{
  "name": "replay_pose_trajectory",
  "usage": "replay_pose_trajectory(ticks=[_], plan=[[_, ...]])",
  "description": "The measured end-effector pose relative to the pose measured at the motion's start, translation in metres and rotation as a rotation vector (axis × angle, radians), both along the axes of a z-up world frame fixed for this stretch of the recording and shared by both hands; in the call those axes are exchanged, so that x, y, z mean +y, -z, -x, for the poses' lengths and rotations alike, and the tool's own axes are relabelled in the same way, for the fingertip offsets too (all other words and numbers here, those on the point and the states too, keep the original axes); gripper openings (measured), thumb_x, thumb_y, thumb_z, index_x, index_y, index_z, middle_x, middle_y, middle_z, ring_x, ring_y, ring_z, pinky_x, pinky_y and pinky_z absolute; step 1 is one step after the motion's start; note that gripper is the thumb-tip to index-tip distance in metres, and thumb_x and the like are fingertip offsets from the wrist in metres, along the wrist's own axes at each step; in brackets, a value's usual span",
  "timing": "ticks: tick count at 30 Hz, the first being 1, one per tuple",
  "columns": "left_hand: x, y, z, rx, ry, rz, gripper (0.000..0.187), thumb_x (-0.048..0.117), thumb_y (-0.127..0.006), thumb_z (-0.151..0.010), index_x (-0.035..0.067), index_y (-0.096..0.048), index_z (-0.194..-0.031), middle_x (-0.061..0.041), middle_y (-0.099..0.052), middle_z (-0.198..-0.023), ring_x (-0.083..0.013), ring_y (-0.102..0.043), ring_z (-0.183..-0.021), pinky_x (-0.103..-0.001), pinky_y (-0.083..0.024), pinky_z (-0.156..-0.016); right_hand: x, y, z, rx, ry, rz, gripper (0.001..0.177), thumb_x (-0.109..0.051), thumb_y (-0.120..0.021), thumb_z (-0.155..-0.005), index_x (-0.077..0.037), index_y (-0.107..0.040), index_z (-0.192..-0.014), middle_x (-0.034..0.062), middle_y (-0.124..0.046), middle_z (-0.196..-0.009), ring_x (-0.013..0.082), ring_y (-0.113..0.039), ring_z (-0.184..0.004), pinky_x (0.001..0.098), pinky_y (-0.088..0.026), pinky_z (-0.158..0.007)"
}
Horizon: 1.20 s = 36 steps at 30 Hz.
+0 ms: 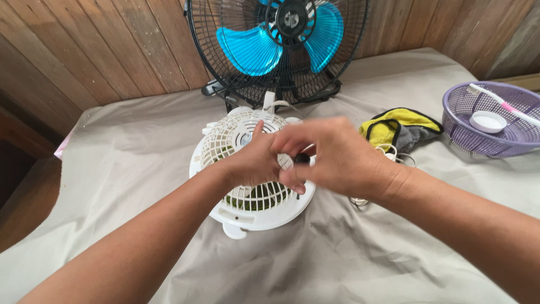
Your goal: The person uses a screwdriver to remove screws from the base of a small white electric fan. They repeatedly unscrew, rotate, and reposition the fan while working on different screw locations around the base. The fan remains assembled throughout the clip.
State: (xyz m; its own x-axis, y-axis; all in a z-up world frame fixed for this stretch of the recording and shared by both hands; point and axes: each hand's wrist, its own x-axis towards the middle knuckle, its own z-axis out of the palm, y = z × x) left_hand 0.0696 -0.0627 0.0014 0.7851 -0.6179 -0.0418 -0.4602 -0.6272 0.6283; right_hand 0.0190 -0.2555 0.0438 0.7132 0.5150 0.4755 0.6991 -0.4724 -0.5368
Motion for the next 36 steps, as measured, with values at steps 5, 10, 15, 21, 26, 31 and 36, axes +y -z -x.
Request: replay_pose_trajectory(ticks=[5,10,15,21,26,31,36], plan=[[0.001,0.005,-0.001,-0.061,0.017,0.005,0.060,0.042,-0.096,-0.053,0.024,-0.079,-0.107,0.003,-0.072,-0.112,-0.0191,-0.049,-0.136,-0.057,0.019,-0.121,0.005,-0.009,0.005,0.247,0.293,0.111,0.026,-0.021,-0.089,-0.071,-0.003,-0.072,-0.075,0.0093,-0.072,-0.067,0.0211,-0.071,-0.062,0.0358,-0.054,-0.059],[0.005,0.000,-0.008,0.096,0.033,0.053,0.052,0.031,-0.089,-0.056,0.024,-0.082,-0.107,0.006,-0.075,-0.118,-0.0164,-0.054,-0.138,-0.057,0.025,-0.120,0.000,-0.017,0.004,0.107,0.103,0.173,0.018,-0.012,-0.085,-0.073,-0.002,-0.071,-0.080,0.0121,-0.070,-0.067,0.0252,-0.064,-0.057,0.0378,-0.051,-0.058],[0.004,-0.002,-0.005,0.008,0.076,-0.025,0.043,0.035,-0.090,-0.061,0.024,-0.084,-0.102,0.004,-0.077,-0.112,-0.0138,-0.056,-0.136,-0.058,0.023,-0.120,-0.006,-0.014,-0.002,0.059,-0.091,0.175,0.011,-0.003,-0.077,-0.071,-0.002,-0.070,-0.080,0.0091,-0.073,-0.078,0.0208,-0.072,-0.069,0.0352,-0.056,-0.063],[-0.001,0.005,0.001,-0.039,-0.038,0.018,0.068,0.043,-0.096,-0.053,0.016,-0.072,-0.110,0.001,-0.079,-0.110,-0.0150,-0.061,-0.132,-0.054,0.018,-0.126,-0.004,-0.013,0.004,0.061,0.075,0.174,0.033,-0.021,-0.091,-0.066,-0.005,-0.071,-0.086,0.0093,-0.074,-0.085,0.0238,-0.072,-0.077,0.0369,-0.055,-0.069],[0.001,0.012,-0.006,-0.109,0.028,0.066,0.071,0.040,-0.097,-0.053,0.021,-0.075,-0.117,-0.001,-0.073,-0.117,-0.0215,-0.051,-0.133,-0.057,0.020,-0.117,0.004,-0.013,0.005,0.170,0.260,0.288,0.025,-0.019,-0.086,-0.072,-0.004,-0.069,-0.084,0.0137,-0.073,-0.079,0.0294,-0.071,-0.072,0.0396,-0.054,-0.068],[0.005,0.008,-0.013,0.026,0.031,0.017,0.048,0.032,-0.089,-0.063,0.018,-0.077,-0.107,0.005,-0.081,-0.112,-0.0154,-0.063,-0.133,-0.057,0.022,-0.123,-0.004,-0.013,-0.010,-0.103,-0.142,0.249,0.021,-0.003,-0.080,-0.065,-0.004,-0.071,-0.084,0.0115,-0.074,-0.081,0.0297,-0.070,-0.077,0.0406,-0.053,-0.066],[0.002,0.003,-0.004,-0.021,0.017,0.053,0.053,0.032,-0.094,-0.058,0.019,-0.075,-0.106,0.004,-0.078,-0.108,-0.0166,-0.060,-0.131,-0.056,0.020,-0.122,-0.008,-0.011,-0.012,-0.008,-0.251,0.088,0.026,-0.008,-0.079,-0.068,-0.006,-0.073,-0.093,0.0072,-0.075,-0.087,0.0209,-0.073,-0.077,0.0351,-0.057,-0.067]])
